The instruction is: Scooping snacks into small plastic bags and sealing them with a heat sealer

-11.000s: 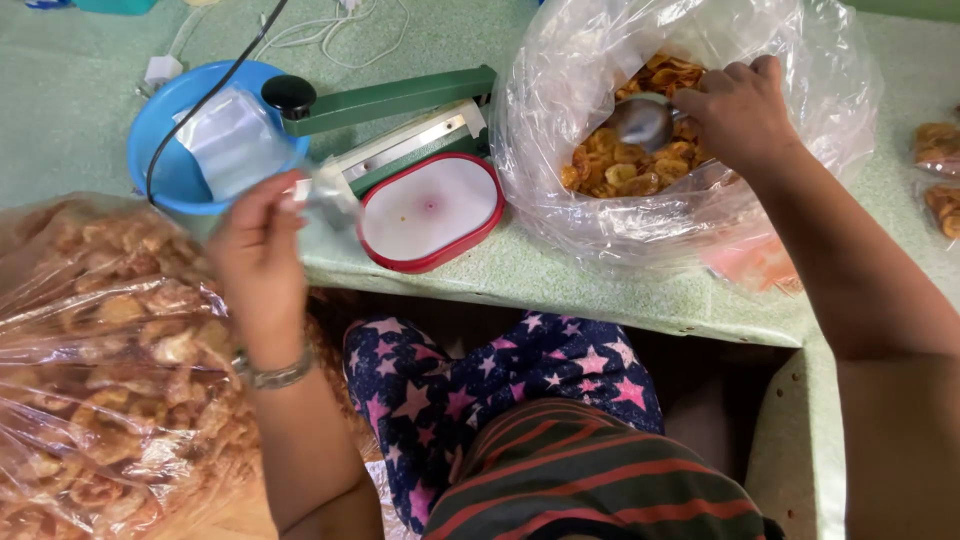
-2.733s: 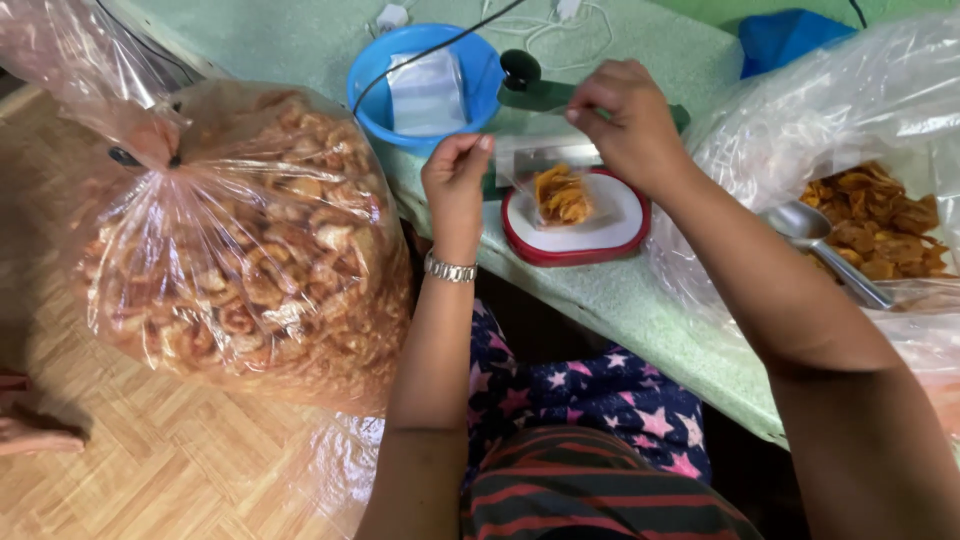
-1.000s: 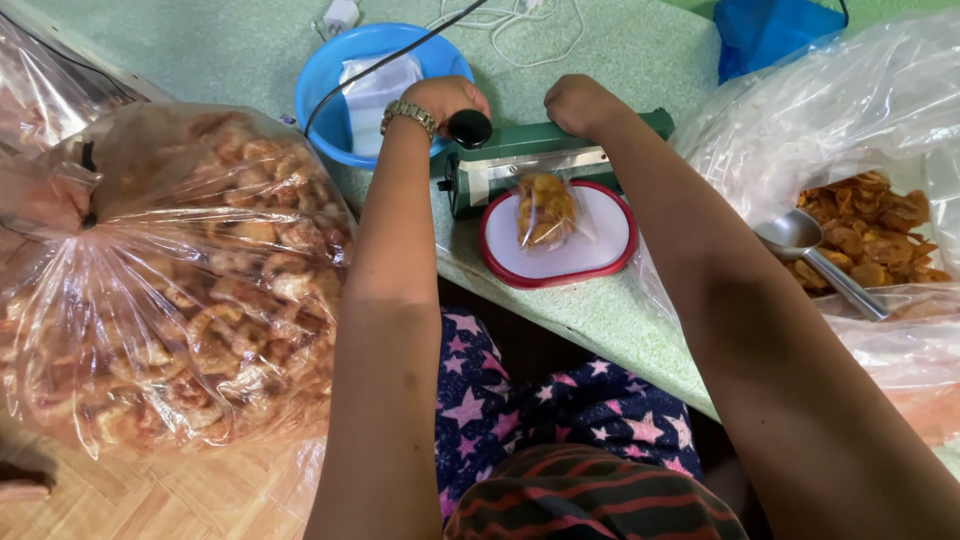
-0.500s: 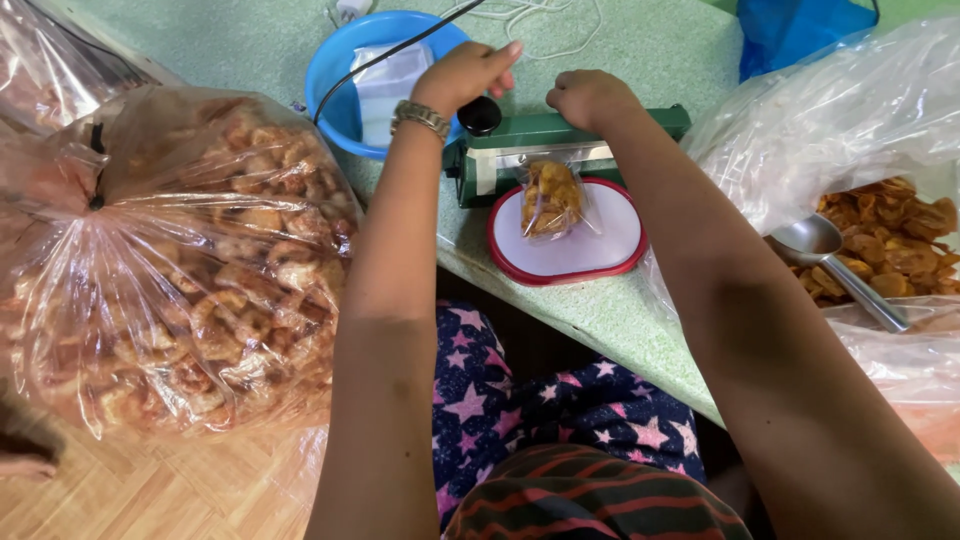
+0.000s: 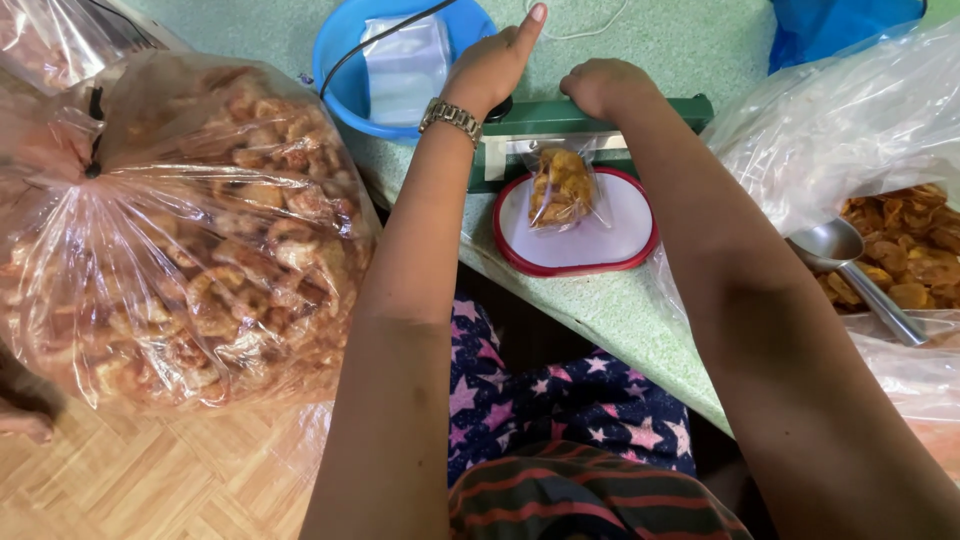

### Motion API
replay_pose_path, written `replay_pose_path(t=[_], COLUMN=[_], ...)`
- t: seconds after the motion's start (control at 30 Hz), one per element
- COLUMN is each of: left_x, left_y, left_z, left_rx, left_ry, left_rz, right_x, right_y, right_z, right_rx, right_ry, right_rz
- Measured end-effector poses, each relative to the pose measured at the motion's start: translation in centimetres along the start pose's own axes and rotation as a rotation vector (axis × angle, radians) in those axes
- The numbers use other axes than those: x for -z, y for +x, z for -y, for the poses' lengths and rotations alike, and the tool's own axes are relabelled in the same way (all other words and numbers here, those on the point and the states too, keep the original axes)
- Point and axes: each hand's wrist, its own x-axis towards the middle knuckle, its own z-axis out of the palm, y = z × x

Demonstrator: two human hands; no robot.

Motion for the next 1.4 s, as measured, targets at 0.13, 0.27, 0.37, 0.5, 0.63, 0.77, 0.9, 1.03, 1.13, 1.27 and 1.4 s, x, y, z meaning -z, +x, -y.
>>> replay_pose_path(t=[0.13,0.27,0.37,0.5,0.63,0.77,0.9,1.03,1.13,1.27,1.4], left_x=[0.6,0.4,0.6,0.2,-0.2,0.2,0.9,1.6,0.8,1.1,-1.0], left_y=[-0.8,-0.6,-0.8,-0.3,-0.2,-0.5,-1.0,-1.5,0.2,-5.7,-10.3], left_z=[-0.5,-0.1,-0.4,0.1,0.4,0.0,-0.8,-1.1,0.0,-0.6,-0.8], left_rx=[0.009,-0.017,0.031,-0.017,-0.036,-0.013,-0.062,-0.097,-0.322,-0.287,0.13], left_ry=[-0.083,-0.082,-0.142,-0.2,-0.263,-0.26,-0.179,-0.426,-1.003,-0.999,-0.946], left_rz=[0.007,-0.01,0.015,-0.019,-0.009,0.004,-0.032,-0.12,-0.392,-0.601,-0.391], right_x=[0.2,0.1,-0.1,0.3,0.4,-0.5,-0.3,-0.2,0.3,-0.1,2.1], right_y=[-0.3,-0.1,-0.1,-0.4,-0.6,-0.1,-0.6,-1.1,-0.9,-0.5,-3.8], right_z=[0.3,0.1,0.0,0.3,0.5,-0.2,-0.3,-0.4,-1.1,-3.4,-0.6], right_rx=[-0.01,0.035,0.05,-0.055,-0.056,0.027,0.052,-0.032,-0.014,0.3,-0.066], right_ry=[-0.001,-0.061,-0.068,0.046,0.04,-0.059,-0.046,0.151,0.328,-0.008,0.533], right_rz=[0.009,0.003,-0.026,-0.045,-0.047,-0.039,-0.143,-0.211,-0.213,-0.393,-0.574])
